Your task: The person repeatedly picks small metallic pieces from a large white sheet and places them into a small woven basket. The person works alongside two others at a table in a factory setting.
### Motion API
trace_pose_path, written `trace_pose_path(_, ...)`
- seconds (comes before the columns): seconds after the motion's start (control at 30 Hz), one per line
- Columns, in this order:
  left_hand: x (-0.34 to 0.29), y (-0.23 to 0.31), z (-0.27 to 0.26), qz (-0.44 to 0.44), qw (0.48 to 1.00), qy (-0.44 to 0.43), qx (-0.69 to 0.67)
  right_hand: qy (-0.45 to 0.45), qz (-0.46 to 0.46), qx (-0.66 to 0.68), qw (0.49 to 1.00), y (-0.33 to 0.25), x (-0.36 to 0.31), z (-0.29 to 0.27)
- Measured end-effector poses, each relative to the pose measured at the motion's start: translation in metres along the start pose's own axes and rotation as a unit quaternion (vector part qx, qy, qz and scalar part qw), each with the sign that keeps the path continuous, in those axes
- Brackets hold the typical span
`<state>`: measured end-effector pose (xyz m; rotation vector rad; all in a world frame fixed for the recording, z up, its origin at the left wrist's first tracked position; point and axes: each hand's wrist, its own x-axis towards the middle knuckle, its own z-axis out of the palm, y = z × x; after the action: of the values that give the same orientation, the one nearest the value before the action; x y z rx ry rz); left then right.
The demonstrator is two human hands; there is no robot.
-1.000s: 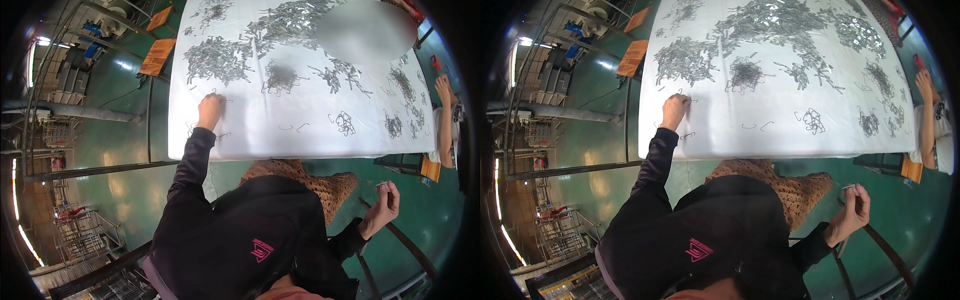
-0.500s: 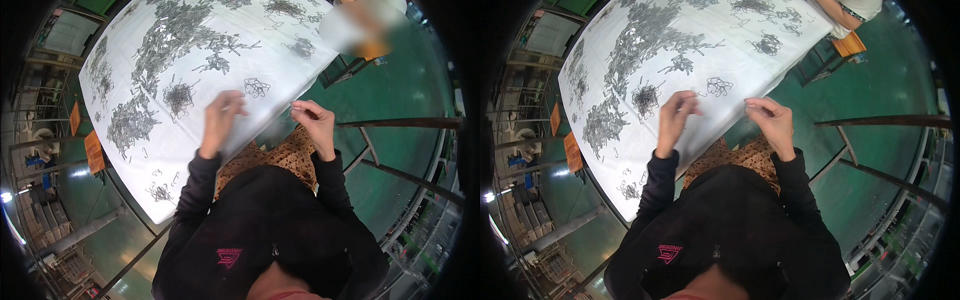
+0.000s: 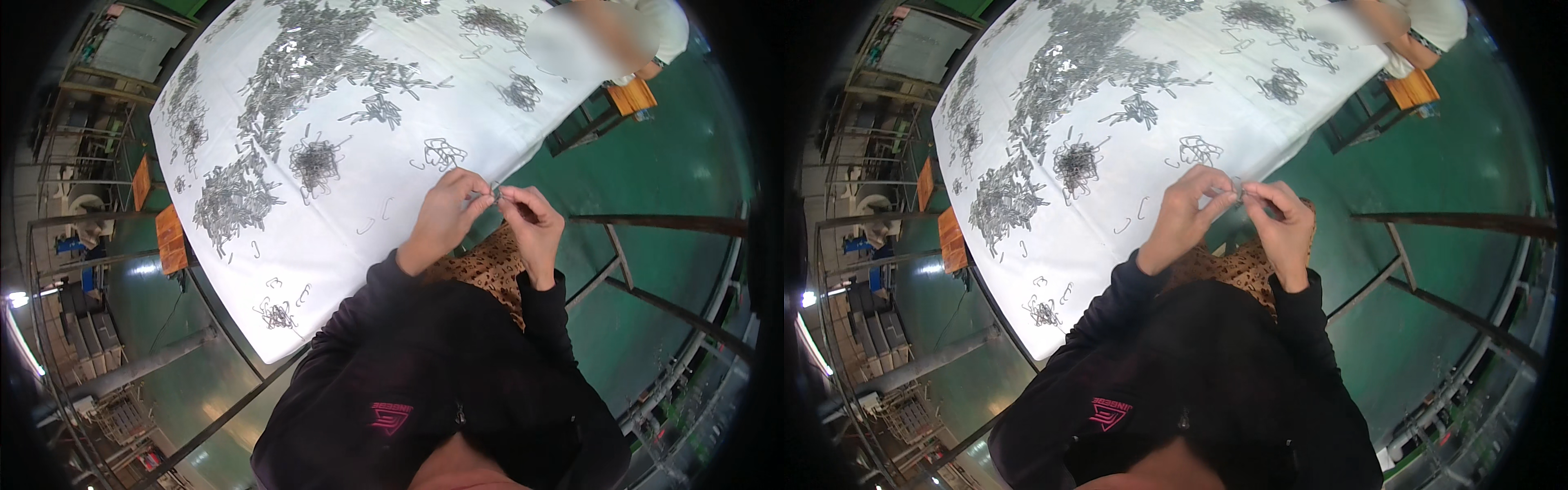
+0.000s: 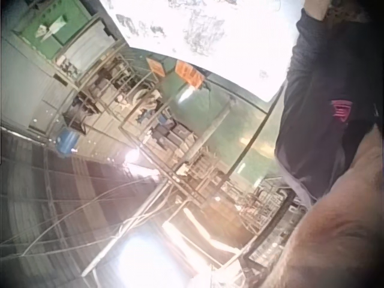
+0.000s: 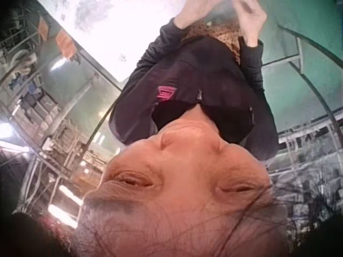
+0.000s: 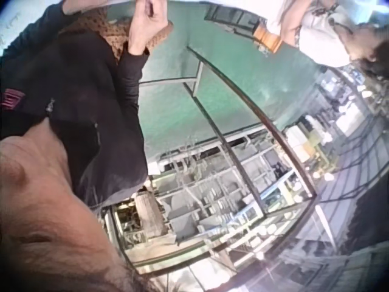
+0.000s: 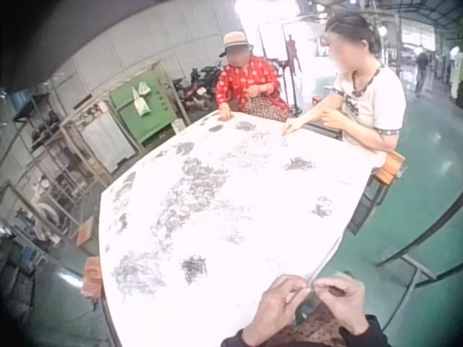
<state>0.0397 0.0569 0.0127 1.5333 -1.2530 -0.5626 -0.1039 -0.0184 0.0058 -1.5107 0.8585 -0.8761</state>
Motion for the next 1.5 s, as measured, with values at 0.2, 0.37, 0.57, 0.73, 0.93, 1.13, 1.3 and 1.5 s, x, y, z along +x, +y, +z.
trace_pose_path(0.2, -0.01, 0.001, 0.018, 0.0, 0.997, 0.071, 0.008, -0.002, -0.057, -0.012, 0.998, -0.004, 0.0, 0.002)
trace_pose_path(0.37, -0.012, 0.001, 0.03, 0.01, 0.993, 0.1, -0.053, 0.008, -0.117, -0.075, 0.99, -0.008, -0.001, 0.0)
trace_pose_path(0.57, -0.008, 0.002, 0.023, -0.018, 0.989, 0.102, -0.107, 0.004, -0.148, -0.105, 0.983, -0.015, 0.017, -0.002)
trace_pose_path(0.73, -0.013, 0.004, 0.016, -0.022, 0.992, 0.071, -0.105, -0.062, -0.125, -0.073, 0.987, 0.014, 0.116, 0.02)
trace_pose_path(0.93, -0.023, 0.014, 0.01, -0.033, 0.994, 0.034, -0.102, -0.223, -0.336, -0.433, 0.806, 0.085, 0.231, 0.098)
trace_pose_path(1.13, -0.024, 0.013, 0.005, -0.08, 0.989, 0.021, -0.123, -0.215, -0.311, -0.491, 0.785, 0.102, 0.247, 0.107)
trace_pose_path(1.3, -0.024, 0.009, 0.008, -0.019, 0.993, 0.028, -0.111, -0.173, -0.277, -0.442, 0.836, 0.075, 0.233, 0.097)
trace_pose_path(1.5, -0.023, 0.007, 0.008, -0.054, 0.993, 0.031, -0.102, -0.211, 0.036, -0.03, 0.976, 0.004, 0.138, 0.029)
